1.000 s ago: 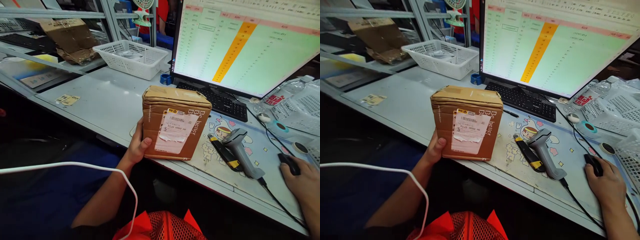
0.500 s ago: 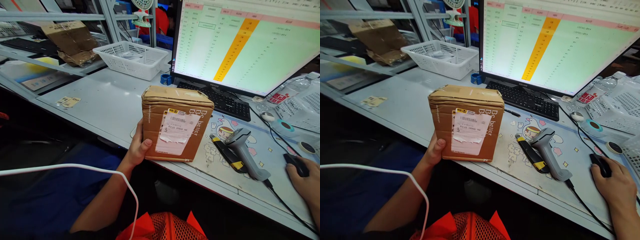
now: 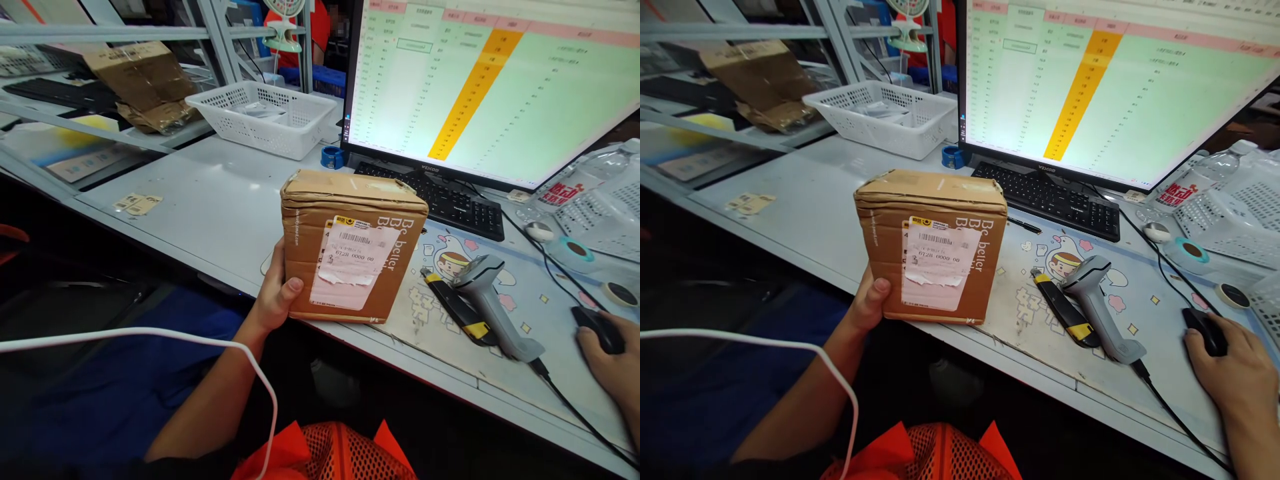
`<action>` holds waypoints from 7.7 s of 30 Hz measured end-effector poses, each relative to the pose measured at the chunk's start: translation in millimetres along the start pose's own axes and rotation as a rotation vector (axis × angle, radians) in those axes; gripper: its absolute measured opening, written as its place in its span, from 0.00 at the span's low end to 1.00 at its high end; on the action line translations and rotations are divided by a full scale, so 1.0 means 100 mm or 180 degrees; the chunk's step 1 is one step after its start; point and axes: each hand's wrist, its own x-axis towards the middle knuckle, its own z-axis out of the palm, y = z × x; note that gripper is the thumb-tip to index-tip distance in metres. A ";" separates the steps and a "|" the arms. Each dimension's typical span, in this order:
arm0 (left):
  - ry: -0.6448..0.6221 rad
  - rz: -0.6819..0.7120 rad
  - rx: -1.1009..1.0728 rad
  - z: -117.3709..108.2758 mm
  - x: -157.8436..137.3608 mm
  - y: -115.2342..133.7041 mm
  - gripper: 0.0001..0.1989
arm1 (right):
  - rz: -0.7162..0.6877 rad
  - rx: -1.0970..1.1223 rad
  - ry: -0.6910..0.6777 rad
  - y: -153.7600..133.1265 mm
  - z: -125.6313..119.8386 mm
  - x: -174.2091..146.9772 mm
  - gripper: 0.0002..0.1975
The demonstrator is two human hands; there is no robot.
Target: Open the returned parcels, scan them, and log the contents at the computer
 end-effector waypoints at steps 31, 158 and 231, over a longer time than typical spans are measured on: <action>0.0429 -0.0507 0.0358 0.09 0.00 0.26 0.51 | 0.0341 0.0835 -0.0028 0.23 0.45 0.06 0.39; 0.0404 -0.0499 0.0395 0.11 0.00 0.31 0.53 | 0.0188 0.0880 -0.0228 0.39 0.51 0.06 0.36; 0.0781 -0.0782 0.0446 0.09 -0.05 0.26 0.57 | -0.0439 0.1694 0.0249 -1.82 1.35 1.87 0.22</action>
